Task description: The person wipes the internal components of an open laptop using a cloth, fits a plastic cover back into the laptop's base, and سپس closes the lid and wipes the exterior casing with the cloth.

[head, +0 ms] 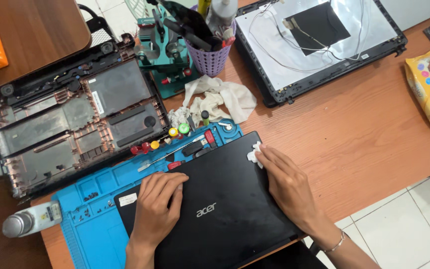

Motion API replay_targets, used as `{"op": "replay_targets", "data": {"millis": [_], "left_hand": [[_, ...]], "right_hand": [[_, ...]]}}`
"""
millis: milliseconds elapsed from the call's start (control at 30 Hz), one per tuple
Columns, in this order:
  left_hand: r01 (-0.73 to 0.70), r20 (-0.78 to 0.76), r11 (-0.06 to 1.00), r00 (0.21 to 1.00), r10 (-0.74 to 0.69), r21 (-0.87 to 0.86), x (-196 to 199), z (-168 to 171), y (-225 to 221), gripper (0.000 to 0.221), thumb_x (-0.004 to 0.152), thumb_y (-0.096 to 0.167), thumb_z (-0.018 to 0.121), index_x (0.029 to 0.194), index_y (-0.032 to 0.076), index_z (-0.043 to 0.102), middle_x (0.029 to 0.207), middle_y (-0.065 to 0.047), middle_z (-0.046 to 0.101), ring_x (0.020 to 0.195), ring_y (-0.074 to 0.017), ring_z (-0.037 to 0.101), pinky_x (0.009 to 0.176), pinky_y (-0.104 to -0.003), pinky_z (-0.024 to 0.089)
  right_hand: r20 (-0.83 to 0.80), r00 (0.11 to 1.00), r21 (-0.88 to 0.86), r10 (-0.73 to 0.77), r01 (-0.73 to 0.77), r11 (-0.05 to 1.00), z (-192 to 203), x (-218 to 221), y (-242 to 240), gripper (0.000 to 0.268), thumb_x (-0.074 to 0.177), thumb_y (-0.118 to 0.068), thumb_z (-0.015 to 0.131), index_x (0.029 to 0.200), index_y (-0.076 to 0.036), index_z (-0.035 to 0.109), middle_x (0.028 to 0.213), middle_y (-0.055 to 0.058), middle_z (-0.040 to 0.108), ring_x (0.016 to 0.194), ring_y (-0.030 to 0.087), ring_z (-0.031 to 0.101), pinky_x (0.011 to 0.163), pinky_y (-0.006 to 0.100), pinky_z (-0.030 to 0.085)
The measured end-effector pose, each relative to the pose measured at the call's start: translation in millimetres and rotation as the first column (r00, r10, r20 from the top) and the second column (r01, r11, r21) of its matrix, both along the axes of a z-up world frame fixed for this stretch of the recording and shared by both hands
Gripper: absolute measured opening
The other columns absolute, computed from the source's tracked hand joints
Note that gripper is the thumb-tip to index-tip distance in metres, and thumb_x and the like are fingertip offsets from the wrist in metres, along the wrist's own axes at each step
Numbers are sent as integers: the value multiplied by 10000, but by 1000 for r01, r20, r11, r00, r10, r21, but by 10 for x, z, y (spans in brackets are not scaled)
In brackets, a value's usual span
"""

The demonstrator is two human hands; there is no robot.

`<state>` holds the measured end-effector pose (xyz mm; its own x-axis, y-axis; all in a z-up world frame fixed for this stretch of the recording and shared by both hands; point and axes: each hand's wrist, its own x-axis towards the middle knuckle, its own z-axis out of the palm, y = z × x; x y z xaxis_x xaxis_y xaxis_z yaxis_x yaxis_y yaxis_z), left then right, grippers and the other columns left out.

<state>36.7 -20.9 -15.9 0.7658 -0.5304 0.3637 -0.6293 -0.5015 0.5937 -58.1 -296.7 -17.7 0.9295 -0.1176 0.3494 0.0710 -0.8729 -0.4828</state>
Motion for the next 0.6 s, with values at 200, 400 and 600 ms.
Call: {"op": "replay_targets", "data": {"millis": [200, 400, 600], "left_hand": [[-8, -9, 1000, 1000, 8, 14, -3, -20, 5, 157, 876, 19, 680, 1023, 64, 716, 1037, -36, 741, 1012, -244, 675, 939, -404, 487], [-10, 3, 1000, 1000, 10, 19, -19, 0, -5, 138, 890, 22, 676, 1016, 64, 714, 1028, -41, 737, 1006, -253, 672, 936, -405, 488], [1, 13, 1000, 1000, -1, 15, -19, 45, -38, 122, 895, 16, 670, 1005, 54, 707, 1016, -52, 731, 981, -255, 671, 922, -405, 485]], "right_hand": [[38, 999, 6, 38, -38, 999, -93, 252, -69, 387, 859, 101, 622, 1231, 14, 688, 1316, 186, 678, 1250, 347, 642, 1045, 408, 534], [39, 997, 76, 67, -70, 995, -133, 355, -139, 395, 898, 111, 624, 1266, -21, 679, 1356, 171, 653, 1307, 317, 609, 1087, 403, 519], [-39, 993, 92, 110, -106, 990, -80, -62, -158, 557, 792, 196, 556, 1291, -30, 658, 1414, 155, 626, 1361, 314, 565, 1118, 410, 493]]}}
